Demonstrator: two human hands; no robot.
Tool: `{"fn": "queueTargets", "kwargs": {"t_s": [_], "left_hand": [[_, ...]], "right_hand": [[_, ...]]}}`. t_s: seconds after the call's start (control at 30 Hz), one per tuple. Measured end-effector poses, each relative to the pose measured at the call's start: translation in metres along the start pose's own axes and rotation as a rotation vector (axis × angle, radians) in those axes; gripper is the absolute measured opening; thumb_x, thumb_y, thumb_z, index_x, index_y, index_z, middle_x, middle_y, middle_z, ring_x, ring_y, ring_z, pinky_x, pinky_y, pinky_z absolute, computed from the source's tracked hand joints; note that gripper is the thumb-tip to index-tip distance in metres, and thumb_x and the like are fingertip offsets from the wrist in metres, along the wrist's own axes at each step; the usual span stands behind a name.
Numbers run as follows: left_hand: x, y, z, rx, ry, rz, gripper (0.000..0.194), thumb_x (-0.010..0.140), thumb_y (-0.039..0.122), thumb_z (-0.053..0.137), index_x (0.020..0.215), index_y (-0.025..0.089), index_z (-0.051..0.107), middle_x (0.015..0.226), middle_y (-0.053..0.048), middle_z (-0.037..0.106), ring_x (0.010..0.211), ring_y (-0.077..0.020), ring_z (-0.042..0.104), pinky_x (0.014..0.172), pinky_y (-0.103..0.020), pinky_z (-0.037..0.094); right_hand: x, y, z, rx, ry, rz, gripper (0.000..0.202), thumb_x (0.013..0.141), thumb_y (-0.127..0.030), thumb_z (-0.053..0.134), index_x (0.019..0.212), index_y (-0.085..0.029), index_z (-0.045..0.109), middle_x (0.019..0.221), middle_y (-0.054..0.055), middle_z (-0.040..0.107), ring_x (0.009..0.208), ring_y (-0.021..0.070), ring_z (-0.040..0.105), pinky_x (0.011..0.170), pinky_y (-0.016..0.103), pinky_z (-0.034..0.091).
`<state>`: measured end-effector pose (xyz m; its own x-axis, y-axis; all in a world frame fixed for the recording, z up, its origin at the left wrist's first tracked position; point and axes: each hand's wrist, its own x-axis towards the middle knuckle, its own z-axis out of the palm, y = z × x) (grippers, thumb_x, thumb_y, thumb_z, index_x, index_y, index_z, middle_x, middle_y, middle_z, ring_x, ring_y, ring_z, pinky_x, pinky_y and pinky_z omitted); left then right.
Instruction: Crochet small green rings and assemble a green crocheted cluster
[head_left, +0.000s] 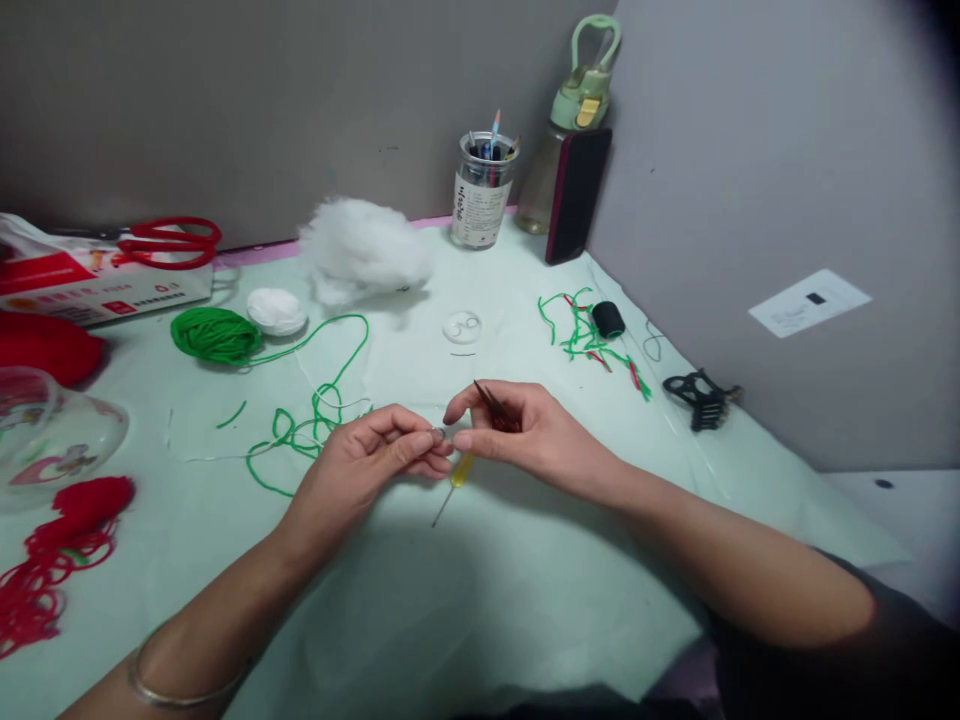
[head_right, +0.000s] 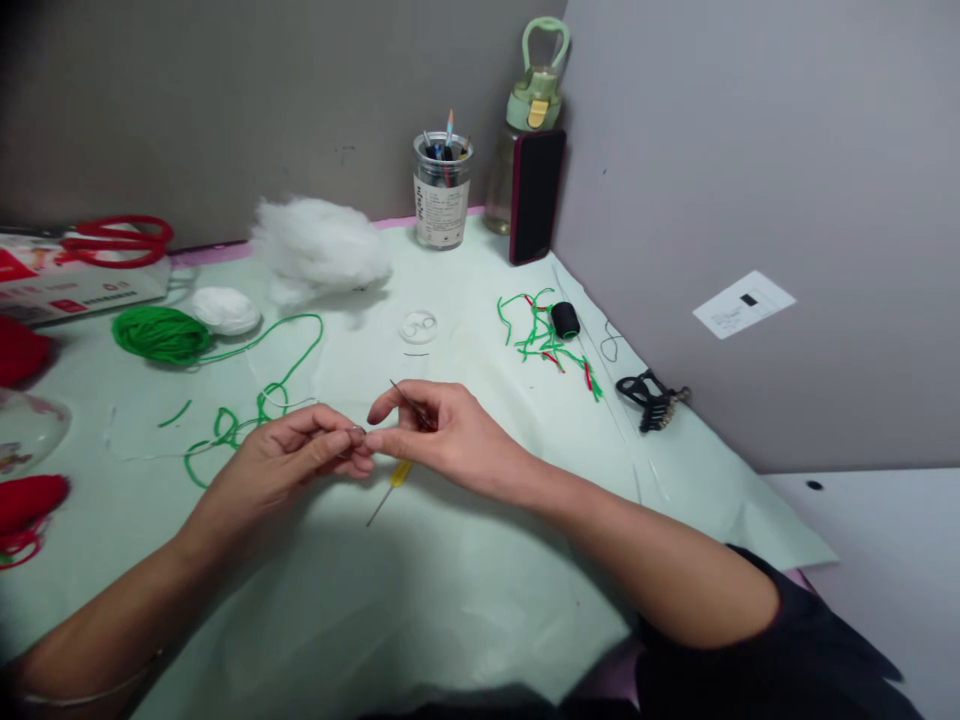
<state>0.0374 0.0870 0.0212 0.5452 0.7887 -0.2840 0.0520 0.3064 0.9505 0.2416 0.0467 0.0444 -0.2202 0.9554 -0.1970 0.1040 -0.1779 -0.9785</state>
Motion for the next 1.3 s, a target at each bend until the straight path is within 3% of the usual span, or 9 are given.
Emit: {"fn": "queueTargets", "kwargs": {"t_s": [0.23,0.3,0.4,0.5,0.6,0.73,0.9,1.0,1.3], "left_hand": [[0.000,-0.008,0.005,-0.093,-0.067,-0.039,0.015,0.086,0.034,0.075,0.083,0.020,0.074,0.079,-0.003,0.079,0.079,-0.0175,0.076,0.080,-0.030,0.063],[0.001,-0.009,0.004,-0.129,-0.088,-0.038,0.013,0.088,0.034,0.073,0.086,0.022,0.075,0.084,-0.003,0.079,0.083,-0.0162,0.076,0.082,-0.028,0.062],[0.001,-0.011,0.004,-0.165,-0.108,-0.040,0.012,0.088,0.033,0.073,0.088,0.021,0.074,0.088,-0.003,0.078,0.086,-0.0155,0.075,0.083,-0.027,0.061],[0.000,-0.011,0.004,-0.176,-0.104,-0.060,0.011,0.087,0.032,0.074,0.088,0.021,0.072,0.086,-0.003,0.078,0.085,-0.0153,0.075,0.083,-0.026,0.061],[-0.001,-0.012,0.005,-0.204,-0.112,-0.070,0.012,0.088,0.032,0.075,0.087,0.020,0.070,0.084,-0.002,0.077,0.084,-0.0146,0.073,0.083,-0.027,0.060],[-0.002,-0.012,0.004,-0.220,-0.170,-0.063,0.016,0.092,0.035,0.069,0.088,0.020,0.068,0.085,-0.004,0.076,0.086,-0.0166,0.073,0.085,-0.031,0.059],[-0.002,-0.011,0.003,-0.158,-0.244,-0.029,0.017,0.096,0.037,0.063,0.091,0.021,0.064,0.078,0.000,0.072,0.073,-0.0136,0.070,0.072,-0.027,0.057],[-0.003,-0.009,0.003,-0.130,-0.268,-0.040,0.017,0.098,0.036,0.061,0.090,0.020,0.061,0.079,0.001,0.071,0.075,-0.0130,0.071,0.073,-0.026,0.055],[-0.006,-0.005,0.008,0.013,-0.226,0.001,0.018,0.100,0.035,0.057,0.089,0.021,0.058,0.078,0.002,0.071,0.082,-0.0139,0.070,0.081,-0.027,0.051]], "right_hand": [[0.002,0.005,0.006,0.173,-0.022,0.006,0.025,0.082,-0.039,0.075,0.083,-0.016,0.066,0.074,0.000,0.067,0.070,0.0119,0.060,0.067,0.026,0.045],[0.002,0.005,0.005,0.180,-0.006,0.015,0.022,0.082,-0.036,0.076,0.081,-0.016,0.066,0.074,-0.001,0.067,0.067,0.0099,0.058,0.063,0.023,0.045],[0.003,0.008,0.001,0.234,-0.030,0.088,0.023,0.080,-0.035,0.077,0.087,-0.016,0.066,0.066,-0.005,0.062,0.050,0.0048,0.045,0.045,0.018,0.034],[0.005,0.013,-0.002,0.384,-0.131,0.214,0.024,0.081,-0.035,0.077,0.091,-0.018,0.063,0.058,-0.007,0.059,0.039,0.0022,0.030,0.036,0.017,0.018],[0.006,0.014,-0.004,0.512,-0.232,0.310,0.021,0.083,-0.031,0.074,0.093,-0.018,0.061,0.054,-0.007,0.059,0.037,0.0015,0.023,0.035,0.016,0.014],[0.005,0.013,-0.003,0.576,-0.274,0.318,0.016,0.084,-0.025,0.071,0.092,-0.017,0.060,0.059,-0.004,0.064,0.036,0.0004,0.022,0.035,0.015,0.015],[0.006,0.013,-0.002,0.557,-0.290,0.311,0.015,0.081,-0.023,0.070,0.087,-0.017,0.058,0.062,-0.005,0.063,0.037,-0.0004,0.022,0.035,0.015,0.016],[0.006,0.013,-0.002,0.515,-0.290,0.294,0.014,0.081,-0.023,0.070,0.085,-0.017,0.058,0.059,-0.006,0.061,0.036,0.0003,0.024,0.034,0.015,0.016],[0.004,0.011,0.002,0.339,-0.217,0.219,0.013,0.079,-0.025,0.070,0.079,-0.015,0.061,0.057,-0.006,0.059,0.039,0.0019,0.037,0.034,0.015,0.024]]}}
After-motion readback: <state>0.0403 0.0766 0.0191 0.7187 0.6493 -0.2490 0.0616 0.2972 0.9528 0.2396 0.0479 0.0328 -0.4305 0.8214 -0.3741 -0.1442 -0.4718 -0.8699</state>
